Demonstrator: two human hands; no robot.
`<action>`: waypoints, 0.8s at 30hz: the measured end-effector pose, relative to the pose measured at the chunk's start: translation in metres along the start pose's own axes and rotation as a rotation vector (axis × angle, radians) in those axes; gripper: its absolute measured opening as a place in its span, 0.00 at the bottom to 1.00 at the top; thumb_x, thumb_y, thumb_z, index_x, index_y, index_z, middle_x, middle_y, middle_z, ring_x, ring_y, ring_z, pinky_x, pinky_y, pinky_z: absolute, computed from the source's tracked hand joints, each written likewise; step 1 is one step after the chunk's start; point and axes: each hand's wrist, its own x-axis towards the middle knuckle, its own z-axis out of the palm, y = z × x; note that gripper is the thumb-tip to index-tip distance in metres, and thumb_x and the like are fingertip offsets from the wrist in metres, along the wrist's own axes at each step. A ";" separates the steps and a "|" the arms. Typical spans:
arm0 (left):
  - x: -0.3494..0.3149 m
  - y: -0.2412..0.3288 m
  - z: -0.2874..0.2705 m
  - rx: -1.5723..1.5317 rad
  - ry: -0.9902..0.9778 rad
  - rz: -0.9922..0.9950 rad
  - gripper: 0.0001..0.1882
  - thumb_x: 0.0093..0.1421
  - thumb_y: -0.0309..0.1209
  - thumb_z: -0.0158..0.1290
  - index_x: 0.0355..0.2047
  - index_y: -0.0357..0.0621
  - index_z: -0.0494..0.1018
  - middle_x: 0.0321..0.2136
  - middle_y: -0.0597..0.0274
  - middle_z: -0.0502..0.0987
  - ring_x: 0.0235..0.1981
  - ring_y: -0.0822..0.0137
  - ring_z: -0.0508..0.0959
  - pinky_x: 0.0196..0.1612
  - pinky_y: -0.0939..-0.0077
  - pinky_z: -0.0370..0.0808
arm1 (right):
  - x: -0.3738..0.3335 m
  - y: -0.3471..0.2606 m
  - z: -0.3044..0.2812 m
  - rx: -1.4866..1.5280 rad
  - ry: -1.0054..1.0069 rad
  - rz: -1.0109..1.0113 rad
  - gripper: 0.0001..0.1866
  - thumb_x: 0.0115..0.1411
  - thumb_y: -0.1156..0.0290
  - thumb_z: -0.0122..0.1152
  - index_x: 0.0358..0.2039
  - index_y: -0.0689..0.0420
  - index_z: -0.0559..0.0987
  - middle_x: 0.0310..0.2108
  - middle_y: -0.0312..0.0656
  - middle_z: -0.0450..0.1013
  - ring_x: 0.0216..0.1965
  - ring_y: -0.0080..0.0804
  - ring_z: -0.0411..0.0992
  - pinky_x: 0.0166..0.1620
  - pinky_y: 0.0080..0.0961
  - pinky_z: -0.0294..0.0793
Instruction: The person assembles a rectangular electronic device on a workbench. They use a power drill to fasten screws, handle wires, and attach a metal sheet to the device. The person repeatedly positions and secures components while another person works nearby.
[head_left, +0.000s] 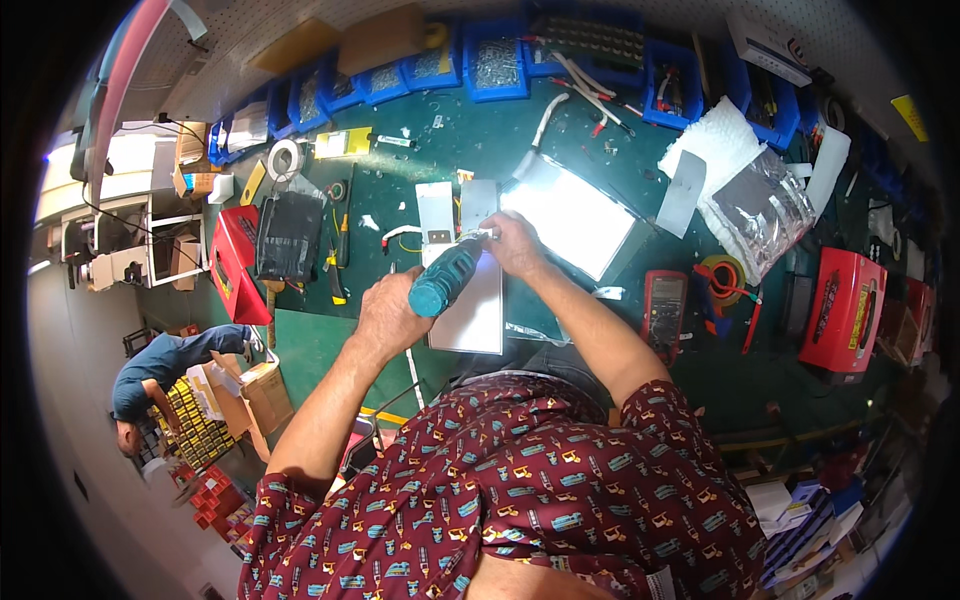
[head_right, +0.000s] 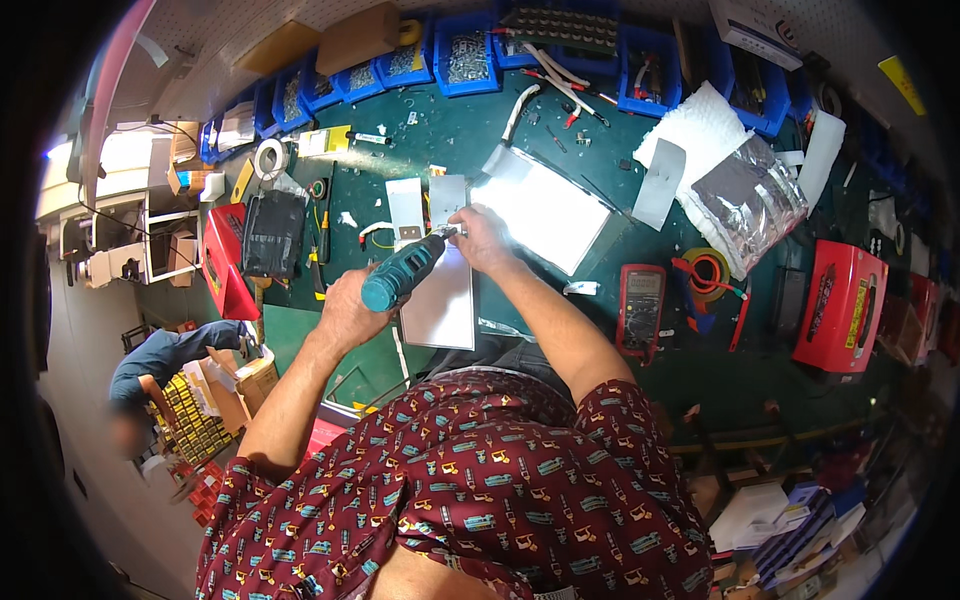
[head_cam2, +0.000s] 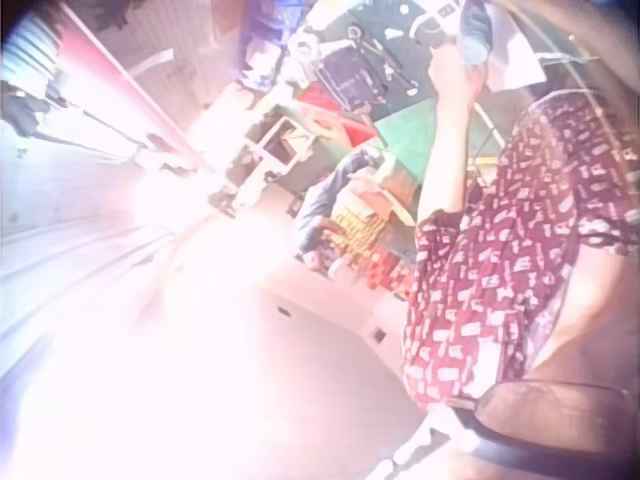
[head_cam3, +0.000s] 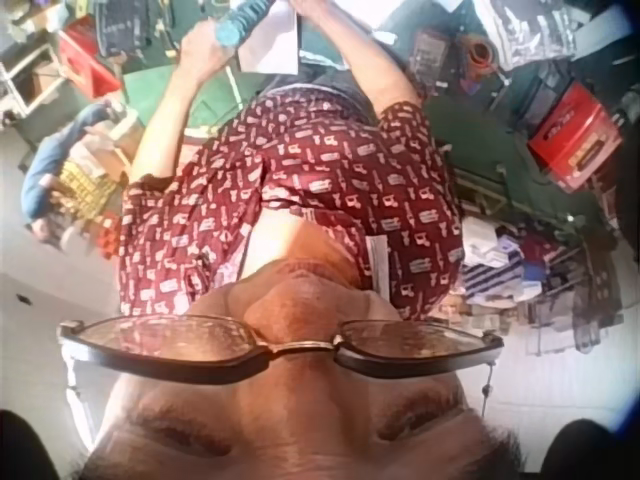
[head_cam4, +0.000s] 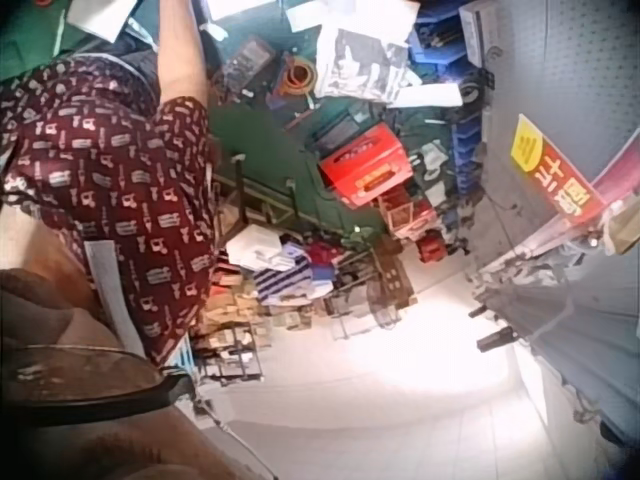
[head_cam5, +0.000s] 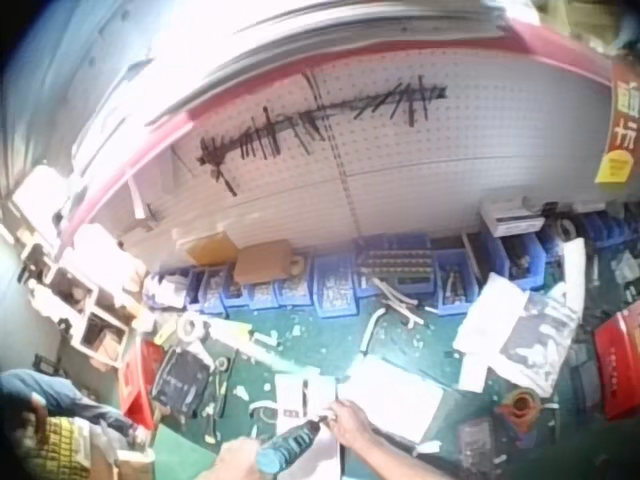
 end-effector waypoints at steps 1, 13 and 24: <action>0.000 0.001 0.001 0.015 -0.006 -0.003 0.21 0.56 0.42 0.66 0.46 0.44 0.79 0.34 0.45 0.84 0.39 0.44 0.84 0.43 0.52 0.81 | 0.000 0.001 0.001 0.003 0.009 -0.012 0.17 0.48 0.76 0.75 0.40 0.54 0.82 0.38 0.45 0.76 0.43 0.45 0.76 0.46 0.39 0.76; -0.004 0.008 0.016 0.032 0.019 -0.063 0.20 0.56 0.40 0.66 0.45 0.43 0.79 0.33 0.46 0.84 0.38 0.45 0.84 0.44 0.55 0.81 | 0.000 0.002 -0.002 -0.013 0.025 -0.063 0.16 0.48 0.75 0.75 0.39 0.54 0.82 0.39 0.45 0.77 0.44 0.47 0.76 0.47 0.41 0.75; -0.012 0.036 0.005 -0.697 -0.034 -0.349 0.24 0.61 0.33 0.65 0.55 0.37 0.75 0.43 0.57 0.84 0.40 0.64 0.82 0.46 0.66 0.80 | -0.003 -0.001 -0.005 0.039 0.037 -0.067 0.17 0.48 0.72 0.76 0.40 0.53 0.82 0.37 0.44 0.75 0.43 0.46 0.75 0.46 0.40 0.76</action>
